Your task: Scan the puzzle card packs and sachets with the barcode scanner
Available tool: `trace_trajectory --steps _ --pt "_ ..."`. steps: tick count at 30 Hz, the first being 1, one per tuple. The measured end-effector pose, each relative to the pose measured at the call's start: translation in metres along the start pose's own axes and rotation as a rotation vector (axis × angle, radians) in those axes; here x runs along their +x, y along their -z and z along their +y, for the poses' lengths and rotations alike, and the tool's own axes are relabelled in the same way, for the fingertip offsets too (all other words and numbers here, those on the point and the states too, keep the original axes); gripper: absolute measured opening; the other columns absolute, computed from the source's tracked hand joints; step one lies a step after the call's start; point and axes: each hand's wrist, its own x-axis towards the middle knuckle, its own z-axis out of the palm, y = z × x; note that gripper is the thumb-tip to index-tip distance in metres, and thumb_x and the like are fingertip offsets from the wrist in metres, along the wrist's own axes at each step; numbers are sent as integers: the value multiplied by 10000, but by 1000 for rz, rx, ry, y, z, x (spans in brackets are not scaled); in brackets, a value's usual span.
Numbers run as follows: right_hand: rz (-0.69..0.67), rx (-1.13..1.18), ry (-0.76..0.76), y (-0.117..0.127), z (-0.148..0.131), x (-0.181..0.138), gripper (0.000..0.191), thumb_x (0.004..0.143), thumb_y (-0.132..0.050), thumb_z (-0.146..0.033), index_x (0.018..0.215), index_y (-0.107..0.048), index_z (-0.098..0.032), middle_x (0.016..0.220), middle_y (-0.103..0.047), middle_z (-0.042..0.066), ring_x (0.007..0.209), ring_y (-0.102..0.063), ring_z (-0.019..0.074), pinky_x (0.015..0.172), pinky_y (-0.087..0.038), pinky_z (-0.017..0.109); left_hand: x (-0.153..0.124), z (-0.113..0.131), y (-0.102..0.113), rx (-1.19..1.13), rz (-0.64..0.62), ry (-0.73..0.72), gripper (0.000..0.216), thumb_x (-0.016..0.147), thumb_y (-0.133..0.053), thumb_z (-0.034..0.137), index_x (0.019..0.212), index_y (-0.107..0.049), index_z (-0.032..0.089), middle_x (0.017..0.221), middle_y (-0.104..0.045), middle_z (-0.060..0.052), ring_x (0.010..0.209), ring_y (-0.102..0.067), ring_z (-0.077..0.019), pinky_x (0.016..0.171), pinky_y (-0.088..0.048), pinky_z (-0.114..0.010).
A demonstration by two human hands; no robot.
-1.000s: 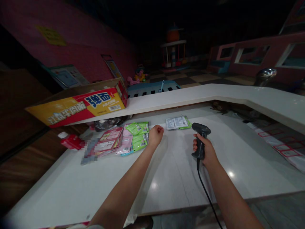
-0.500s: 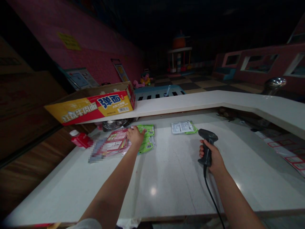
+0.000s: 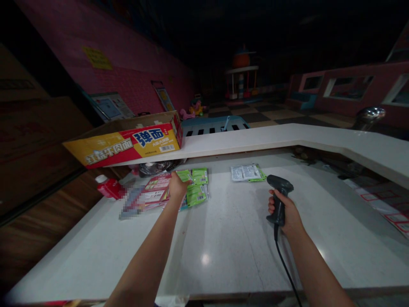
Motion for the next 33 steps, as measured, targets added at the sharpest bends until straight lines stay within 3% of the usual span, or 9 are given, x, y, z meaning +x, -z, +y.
trace_trajectory --steps 5,7,10,14,18,25,33 --pt "-9 -31 24 -2 1 0 382 608 -855 -341 867 -648 -149 549 -558 -31 412 -476 74 356 -409 166 -13 10 6 -228 90 -133 855 663 -808 242 1370 -342 125 839 -682 -53 807 -674 -243 673 -455 -296" --pt "-20 -53 35 -3 0 -1 380 614 -853 -356 867 -649 -159 547 -559 -33 409 -478 76 353 -409 168 -23 21 -3 -432 21 -173 720 651 -808 271 1261 -448 146 705 -640 14 669 -645 -194 597 -426 -255" --pt "-60 -90 32 -5 -1 -3 366 626 -849 -372 863 -650 -178 544 -556 -39 408 -479 78 354 -409 170 -45 38 -28 -794 -180 -154 385 674 -775 336 931 -539 172 602 -583 46 532 -574 -135 516 -375 -214" --pt "-134 -165 18 -6 -2 -5 360 652 -842 -393 877 -659 -180 547 -557 -38 402 -477 78 352 -401 174 -76 47 -62 -1000 -190 -225 218 754 -683 316 823 -514 198 567 -519 64 518 -532 -110 508 -352 -197" --pt "-240 -316 -35 -6 1 -8 398 691 -814 -424 959 -678 -162 556 -563 -31 382 -476 83 338 -393 185 -93 38 -77 -986 -139 -267 178 808 -623 309 917 -534 201 666 -569 34 606 -562 -126 567 -396 -212" --pt "-385 -515 -131 -8 5 -21 401 753 -767 -404 1057 -659 -165 557 -577 -28 347 -477 89 308 -345 177 -98 32 -81 -923 -97 -292 193 854 -584 306 1001 -525 195 767 -617 -3 677 -584 -143 618 -422 -233" --pt "-453 -533 -165 -8 2 -24 380 717 -786 -435 937 -638 -163 538 -569 -25 321 -465 88 299 -322 174 -100 33 -76 -855 -97 -287 193 858 -564 326 1000 -525 201 739 -590 11 655 -566 -142 626 -419 -239"
